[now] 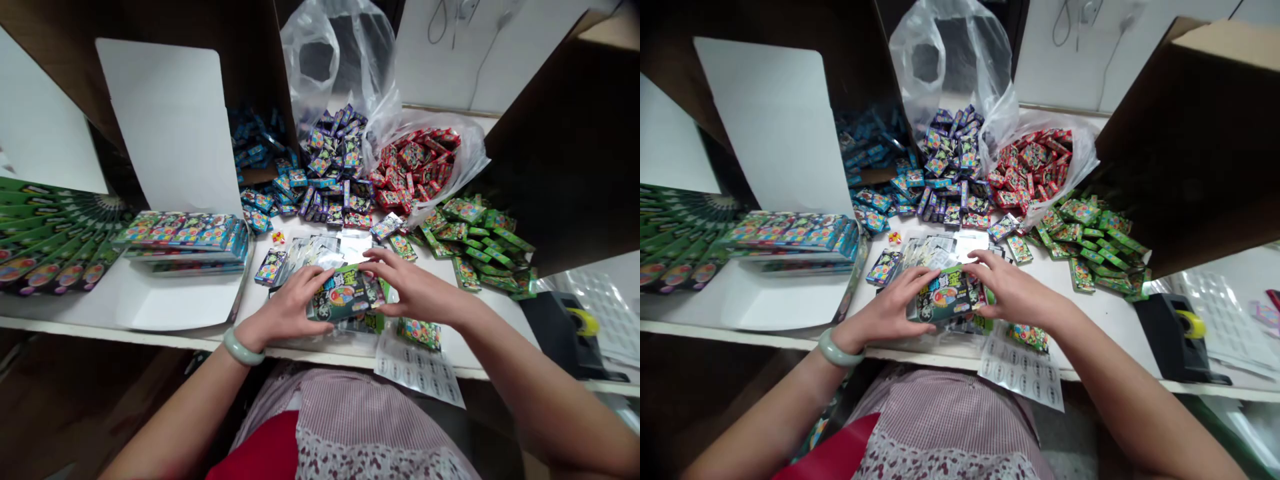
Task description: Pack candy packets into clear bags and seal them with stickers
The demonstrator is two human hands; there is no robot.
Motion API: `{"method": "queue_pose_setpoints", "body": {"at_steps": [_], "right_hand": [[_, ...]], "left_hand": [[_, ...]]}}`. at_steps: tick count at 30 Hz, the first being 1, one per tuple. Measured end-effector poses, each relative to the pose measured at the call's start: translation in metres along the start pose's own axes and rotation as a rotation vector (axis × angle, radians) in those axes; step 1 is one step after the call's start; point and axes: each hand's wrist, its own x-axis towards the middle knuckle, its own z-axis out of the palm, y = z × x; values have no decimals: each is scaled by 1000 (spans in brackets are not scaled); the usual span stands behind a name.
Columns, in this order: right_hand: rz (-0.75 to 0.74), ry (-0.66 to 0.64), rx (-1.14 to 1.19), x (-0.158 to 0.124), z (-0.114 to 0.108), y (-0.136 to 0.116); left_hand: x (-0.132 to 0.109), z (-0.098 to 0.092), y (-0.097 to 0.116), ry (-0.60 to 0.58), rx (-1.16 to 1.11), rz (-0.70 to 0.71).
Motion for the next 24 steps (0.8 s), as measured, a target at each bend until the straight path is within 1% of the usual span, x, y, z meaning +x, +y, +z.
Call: {"method": "queue_pose_setpoints", "body": {"at_steps": [2, 3, 6, 7, 9, 10, 12, 13, 14, 15, 17, 18, 19, 21, 24], "right_hand": [[8, 14, 86, 2, 4, 0], [15, 41, 120, 1, 6, -2], [76, 175, 129, -2, 14, -13], [87, 199, 118, -3, 17, -15], [64, 189, 138, -2, 20, -11], [53, 179, 162, 0, 20, -4], [97, 203, 157, 9, 16, 24], [176, 244, 88, 16, 13, 42], [267, 292, -62, 24, 9, 61], [317, 269, -206, 33, 5, 80], [338, 256, -269, 50, -1, 111], [334, 245, -269, 58, -4, 122], [331, 246, -252, 64, -5, 129], [348, 281, -223, 70, -7, 135], [408, 390, -162, 64, -4, 122]], "left_hand": [[-1, 2, -1, 24, 5, -25], [-2, 3, -1, 39, 8, -36], [-7, 6, -5, 93, 36, -75], [-8, 7, -6, 105, 43, -86], [-8, 7, -8, 116, 44, -92], [-8, 7, -9, 116, 40, -91], [-7, 5, -10, 118, 37, -91], [-7, 3, -11, 120, 40, -92], [-7, 2, -11, 123, 46, -94], [-7, 0, -11, 123, 53, -97], [-8, -2, -10, 123, 64, -100], [-10, -3, -10, 124, 69, -103], [-11, -4, -9, 128, 73, -106], [-14, -5, -9, 146, 81, -112], [-15, -6, -10, 166, 84, -107]]}}
